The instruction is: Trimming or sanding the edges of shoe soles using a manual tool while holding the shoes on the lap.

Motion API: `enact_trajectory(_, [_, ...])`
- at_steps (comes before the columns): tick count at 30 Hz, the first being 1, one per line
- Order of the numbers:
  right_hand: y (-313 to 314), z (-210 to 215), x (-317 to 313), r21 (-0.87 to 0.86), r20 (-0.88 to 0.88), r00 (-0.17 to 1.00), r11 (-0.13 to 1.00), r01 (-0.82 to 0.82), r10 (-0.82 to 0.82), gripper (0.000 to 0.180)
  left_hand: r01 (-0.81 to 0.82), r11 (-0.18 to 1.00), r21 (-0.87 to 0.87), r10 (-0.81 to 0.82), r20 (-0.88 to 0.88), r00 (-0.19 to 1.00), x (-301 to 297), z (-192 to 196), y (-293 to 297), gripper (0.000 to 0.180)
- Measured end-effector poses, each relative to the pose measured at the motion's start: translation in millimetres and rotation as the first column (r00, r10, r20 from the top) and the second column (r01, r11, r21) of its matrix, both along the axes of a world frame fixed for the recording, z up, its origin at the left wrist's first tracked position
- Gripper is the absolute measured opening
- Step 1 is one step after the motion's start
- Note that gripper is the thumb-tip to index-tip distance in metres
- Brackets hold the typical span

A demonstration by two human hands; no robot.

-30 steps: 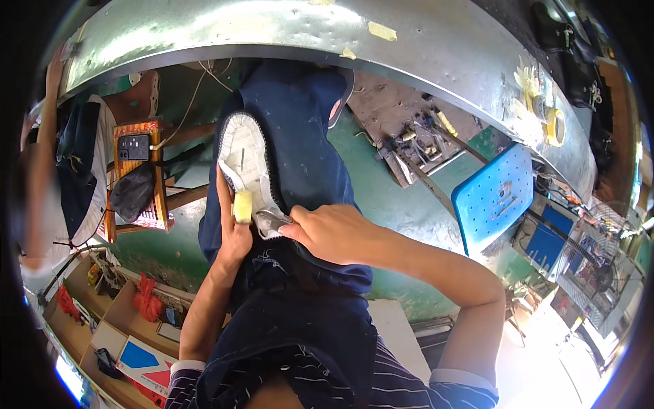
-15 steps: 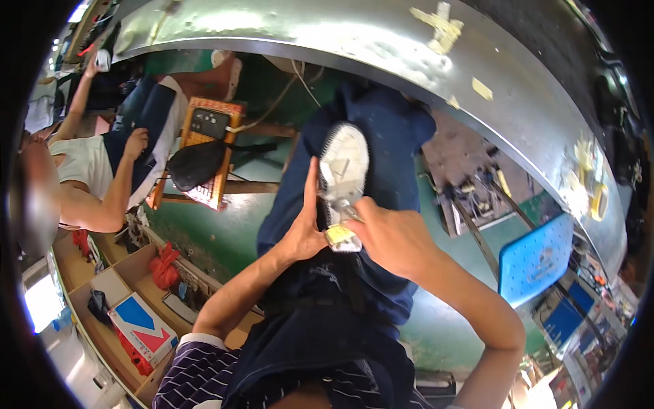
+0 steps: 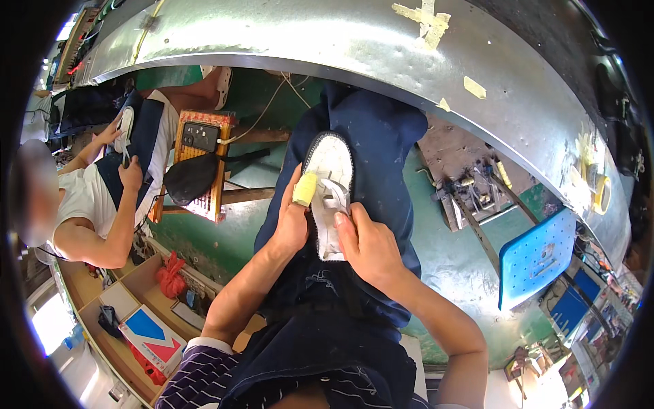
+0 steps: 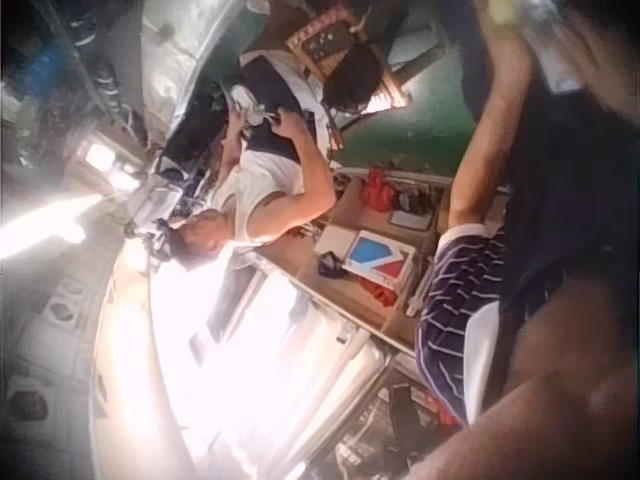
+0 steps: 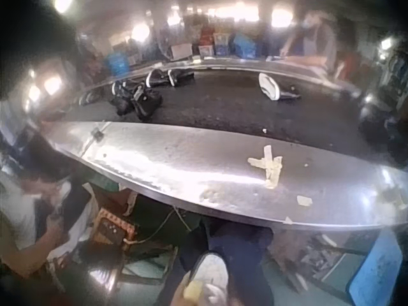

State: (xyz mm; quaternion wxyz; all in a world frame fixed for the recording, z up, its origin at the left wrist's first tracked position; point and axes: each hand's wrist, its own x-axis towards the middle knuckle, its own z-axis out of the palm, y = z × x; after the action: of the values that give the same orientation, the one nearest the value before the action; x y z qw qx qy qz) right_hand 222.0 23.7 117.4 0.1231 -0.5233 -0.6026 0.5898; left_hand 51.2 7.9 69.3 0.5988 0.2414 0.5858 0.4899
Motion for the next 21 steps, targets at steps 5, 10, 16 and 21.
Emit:
enact_trajectory(5, [41.0,29.5,23.0,-0.177,-0.087,0.988,0.974,-0.142,0.129,0.028,0.115,0.975,0.188,-0.117,-0.001,0.993,-6.9,-4.5,3.6,0.066])
enact_trajectory(10, [73.6,59.4,19.2,0.67,0.16,0.965,0.696,-0.26,0.206,0.026,0.219,0.969,0.11,-0.213,-0.067,0.975,1.8,1.7,4.5,0.098])
enact_trajectory(16, [84.2,30.0,1.3,0.425,0.548,0.724,0.606,-0.672,0.419,0.024,0.365,0.928,-0.076,-0.368,-0.346,0.863,-2.6,22.5,6.4,0.106])
enact_trajectory(21, [72.7,41.1,2.7,0.722,0.234,0.918,0.575,-0.384,0.319,0.025,0.415,0.882,-0.223,-0.47,-0.474,0.745,-0.7,29.8,10.0,0.104])
